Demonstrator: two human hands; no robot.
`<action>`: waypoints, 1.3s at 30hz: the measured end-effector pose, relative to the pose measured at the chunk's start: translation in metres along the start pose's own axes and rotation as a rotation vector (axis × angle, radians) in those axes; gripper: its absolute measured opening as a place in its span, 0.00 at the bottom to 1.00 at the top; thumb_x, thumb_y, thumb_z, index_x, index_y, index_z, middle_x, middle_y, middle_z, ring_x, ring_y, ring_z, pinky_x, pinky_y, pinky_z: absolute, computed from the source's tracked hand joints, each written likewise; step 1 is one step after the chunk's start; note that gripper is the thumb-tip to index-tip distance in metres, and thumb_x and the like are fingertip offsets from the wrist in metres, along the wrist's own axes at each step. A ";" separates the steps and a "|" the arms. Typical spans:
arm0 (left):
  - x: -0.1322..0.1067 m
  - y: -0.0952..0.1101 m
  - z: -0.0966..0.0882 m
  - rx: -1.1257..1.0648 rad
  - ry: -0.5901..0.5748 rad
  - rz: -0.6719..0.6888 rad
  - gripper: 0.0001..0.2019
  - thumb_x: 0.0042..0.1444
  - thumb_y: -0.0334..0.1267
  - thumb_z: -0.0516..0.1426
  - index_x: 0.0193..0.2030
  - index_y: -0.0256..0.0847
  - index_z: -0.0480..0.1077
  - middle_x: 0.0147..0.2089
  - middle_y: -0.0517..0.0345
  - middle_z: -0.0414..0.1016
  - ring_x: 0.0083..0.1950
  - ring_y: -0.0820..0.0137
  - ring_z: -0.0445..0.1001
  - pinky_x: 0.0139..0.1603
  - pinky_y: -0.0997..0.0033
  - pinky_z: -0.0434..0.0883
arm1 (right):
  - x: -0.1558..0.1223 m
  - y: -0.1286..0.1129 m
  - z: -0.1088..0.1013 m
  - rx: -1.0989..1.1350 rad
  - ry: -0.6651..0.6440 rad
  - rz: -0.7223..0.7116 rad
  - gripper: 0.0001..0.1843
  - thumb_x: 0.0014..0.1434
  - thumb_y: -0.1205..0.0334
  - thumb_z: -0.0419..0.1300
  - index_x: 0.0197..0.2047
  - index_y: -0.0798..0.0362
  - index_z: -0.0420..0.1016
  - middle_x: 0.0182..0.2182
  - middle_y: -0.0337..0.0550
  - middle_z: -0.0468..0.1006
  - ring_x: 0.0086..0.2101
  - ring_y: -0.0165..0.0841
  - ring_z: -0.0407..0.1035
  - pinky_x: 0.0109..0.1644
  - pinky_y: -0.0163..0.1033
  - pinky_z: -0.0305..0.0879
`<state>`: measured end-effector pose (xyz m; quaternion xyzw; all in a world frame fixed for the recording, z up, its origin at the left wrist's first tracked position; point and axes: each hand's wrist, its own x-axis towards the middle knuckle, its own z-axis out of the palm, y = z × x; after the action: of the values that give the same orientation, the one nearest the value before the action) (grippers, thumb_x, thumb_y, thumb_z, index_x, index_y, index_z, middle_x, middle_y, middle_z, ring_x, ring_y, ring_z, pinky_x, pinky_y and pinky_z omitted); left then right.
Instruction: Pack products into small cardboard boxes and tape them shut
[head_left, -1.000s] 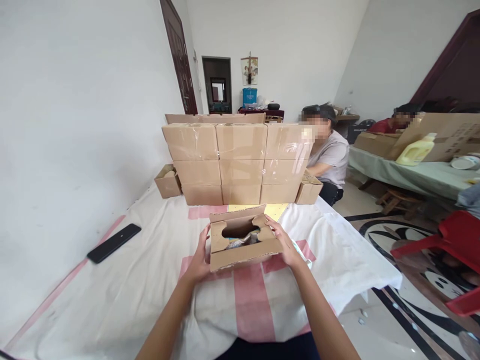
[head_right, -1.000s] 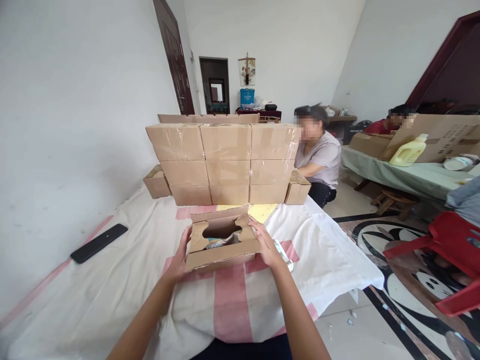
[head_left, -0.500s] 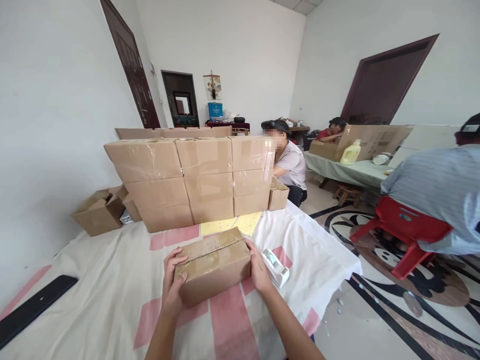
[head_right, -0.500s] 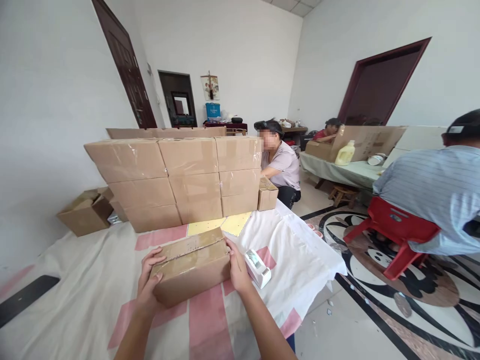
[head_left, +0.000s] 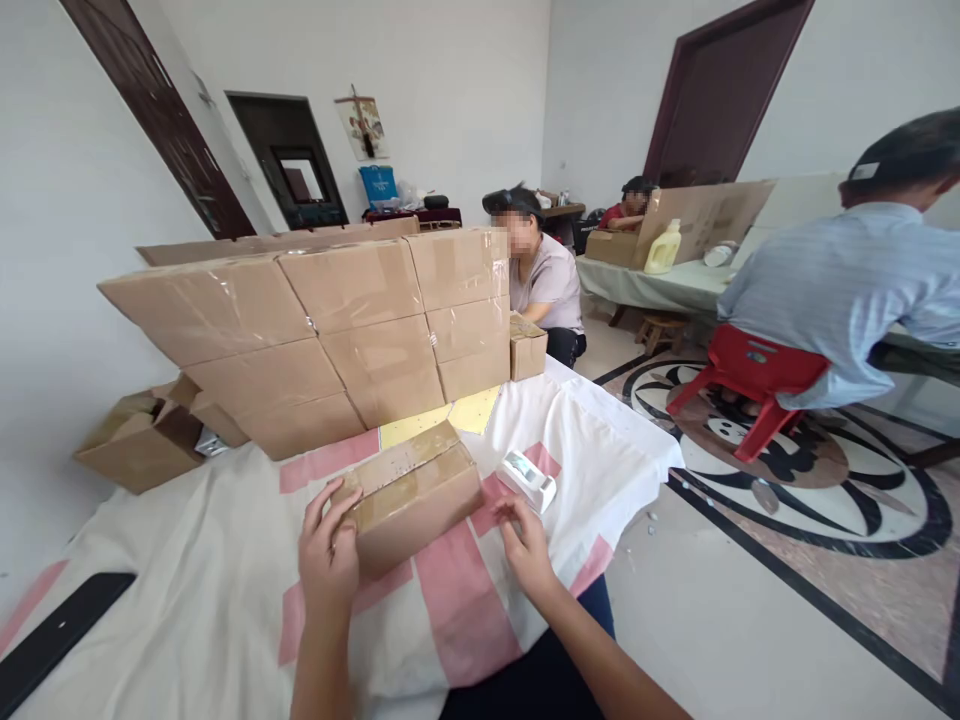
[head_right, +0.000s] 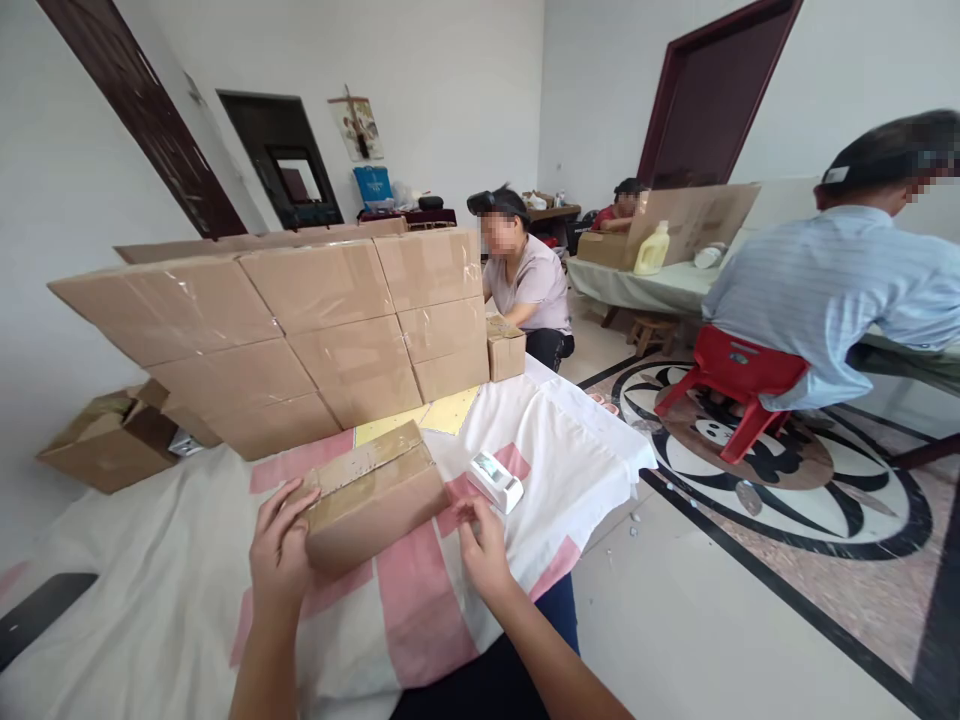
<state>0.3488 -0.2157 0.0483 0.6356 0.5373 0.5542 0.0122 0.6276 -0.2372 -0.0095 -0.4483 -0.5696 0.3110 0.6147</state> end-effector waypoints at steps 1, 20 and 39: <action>0.000 0.000 -0.003 0.046 -0.028 0.001 0.16 0.65 0.37 0.48 0.49 0.45 0.78 0.64 0.51 0.70 0.63 0.57 0.70 0.65 0.52 0.67 | 0.001 0.001 0.001 -0.020 -0.005 0.005 0.12 0.60 0.71 0.52 0.41 0.49 0.73 0.36 0.42 0.76 0.36 0.36 0.72 0.42 0.41 0.69; -0.005 0.025 -0.010 0.515 0.005 0.245 0.18 0.67 0.42 0.48 0.51 0.43 0.77 0.51 0.47 0.82 0.57 0.53 0.75 0.59 0.52 0.63 | -0.002 -0.009 0.005 -0.233 -0.172 -0.097 0.14 0.56 0.76 0.51 0.40 0.48 0.69 0.34 0.40 0.74 0.36 0.37 0.70 0.41 0.40 0.65; -0.011 0.011 -0.020 0.578 -0.045 0.175 0.22 0.67 0.46 0.45 0.63 0.46 0.68 0.53 0.45 0.80 0.60 0.50 0.73 0.58 0.47 0.59 | -0.002 -0.009 0.004 -0.258 -0.203 -0.084 0.13 0.57 0.74 0.52 0.40 0.48 0.69 0.35 0.42 0.75 0.36 0.38 0.70 0.41 0.41 0.65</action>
<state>0.3436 -0.2399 0.0547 0.6687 0.6155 0.3631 -0.2052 0.6220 -0.2420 -0.0026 -0.4655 -0.6824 0.2528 0.5037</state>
